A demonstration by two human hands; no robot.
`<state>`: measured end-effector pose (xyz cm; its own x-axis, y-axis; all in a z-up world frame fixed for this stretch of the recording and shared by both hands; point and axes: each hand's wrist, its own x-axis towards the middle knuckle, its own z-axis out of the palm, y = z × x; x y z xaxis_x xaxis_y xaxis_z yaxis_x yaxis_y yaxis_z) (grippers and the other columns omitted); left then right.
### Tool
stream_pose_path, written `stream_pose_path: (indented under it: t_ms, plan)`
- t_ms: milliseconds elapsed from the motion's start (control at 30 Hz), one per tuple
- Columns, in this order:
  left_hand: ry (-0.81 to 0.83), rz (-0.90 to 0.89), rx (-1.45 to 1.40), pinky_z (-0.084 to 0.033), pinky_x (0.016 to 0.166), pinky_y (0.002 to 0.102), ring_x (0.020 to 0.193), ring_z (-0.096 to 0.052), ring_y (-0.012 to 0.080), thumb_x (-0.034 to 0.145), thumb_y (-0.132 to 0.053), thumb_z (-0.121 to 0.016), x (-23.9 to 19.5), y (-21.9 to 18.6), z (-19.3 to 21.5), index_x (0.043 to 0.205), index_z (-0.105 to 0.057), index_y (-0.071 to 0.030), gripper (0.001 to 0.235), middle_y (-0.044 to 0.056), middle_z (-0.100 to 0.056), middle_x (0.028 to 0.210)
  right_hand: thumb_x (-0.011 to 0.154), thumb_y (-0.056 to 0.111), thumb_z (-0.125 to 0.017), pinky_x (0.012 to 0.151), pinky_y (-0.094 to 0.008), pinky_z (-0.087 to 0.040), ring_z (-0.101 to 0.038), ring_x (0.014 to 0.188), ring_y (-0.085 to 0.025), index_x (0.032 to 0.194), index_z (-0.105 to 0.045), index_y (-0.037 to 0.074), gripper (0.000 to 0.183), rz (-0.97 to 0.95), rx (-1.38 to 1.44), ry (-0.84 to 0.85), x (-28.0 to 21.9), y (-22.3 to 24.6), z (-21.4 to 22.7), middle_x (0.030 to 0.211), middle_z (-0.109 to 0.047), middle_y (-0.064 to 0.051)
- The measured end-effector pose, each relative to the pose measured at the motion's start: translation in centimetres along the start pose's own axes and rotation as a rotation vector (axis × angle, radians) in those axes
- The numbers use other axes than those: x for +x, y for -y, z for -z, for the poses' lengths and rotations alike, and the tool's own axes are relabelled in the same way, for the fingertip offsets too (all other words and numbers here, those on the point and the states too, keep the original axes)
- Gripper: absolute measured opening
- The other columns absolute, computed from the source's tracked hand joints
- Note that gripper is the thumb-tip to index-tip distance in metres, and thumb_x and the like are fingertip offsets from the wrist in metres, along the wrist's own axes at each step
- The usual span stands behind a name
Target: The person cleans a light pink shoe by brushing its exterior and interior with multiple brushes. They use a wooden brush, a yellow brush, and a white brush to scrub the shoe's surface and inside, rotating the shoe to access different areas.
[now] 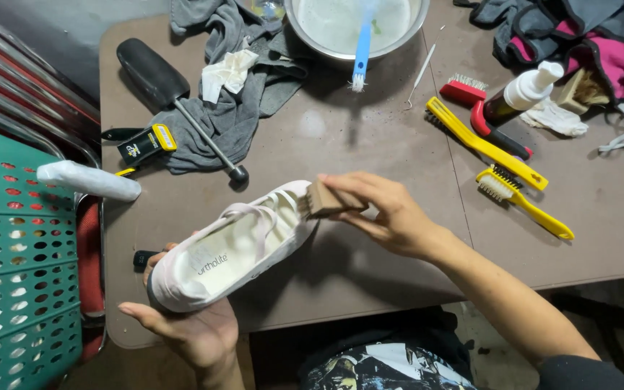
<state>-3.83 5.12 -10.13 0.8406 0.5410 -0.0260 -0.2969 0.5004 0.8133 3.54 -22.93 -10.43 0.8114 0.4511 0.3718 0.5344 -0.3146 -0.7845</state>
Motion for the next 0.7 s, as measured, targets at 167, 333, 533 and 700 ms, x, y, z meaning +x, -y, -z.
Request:
stream_pose_path:
  t_ms: [167,333,533,700]
  plan:
    - [-0.138,0.101,0.1,-0.045,0.117,0.038,0.133,-0.057,0.0237,0.095,-0.066,-0.034,0.0,-0.4,1.2,0.122,-0.06,-0.014,0.064,0.008,-0.063,0.132,0.091,0.013,-0.069,0.079,-0.042,-0.047,-0.061,0.102,-0.028,0.141,-0.06,0.026,0.053,-0.019,-0.689,0.04,-1.2,-5.0,-1.1,0.122,-0.066,-0.006]
    - [-0.153,0.126,0.155,-0.029,0.124,0.055,0.158,-0.013,0.0342,0.087,-0.08,-0.046,0.7,0.9,3.8,0.161,0.001,-0.03,0.101,0.011,-0.001,0.172,0.099,0.017,-0.07,0.094,-0.041,-0.052,-0.066,0.111,-0.031,0.143,-0.06,0.013,0.045,-0.035,-0.353,-0.118,0.2,-1.1,-0.1,0.13,-0.068,-0.013]
    - [-0.066,0.352,0.283,-0.04,0.117,0.045,0.154,-0.031,0.0325,0.077,-0.081,-0.022,-0.1,-0.4,2.8,0.161,-0.023,-0.025,0.1,0.009,-0.027,0.17,0.1,0.027,-0.068,0.066,-0.043,-0.049,-0.067,0.09,-0.03,0.137,-0.065,0.018,0.039,0.014,-0.648,0.018,-0.2,-4.9,-0.1,0.115,-0.073,-0.01]
    - [-0.252,0.474,0.37,-0.057,0.078,0.024,0.131,-0.057,0.0148,0.081,-0.081,-0.029,-1.6,1.2,3.7,0.157,-0.039,-0.029,0.093,-0.003,-0.046,0.161,0.098,0.015,-0.069,0.099,-0.039,-0.053,-0.068,0.117,-0.029,0.142,-0.055,0.007,0.047,-0.021,-0.148,-0.046,-0.8,-0.1,1.8,0.135,-0.068,-0.015]
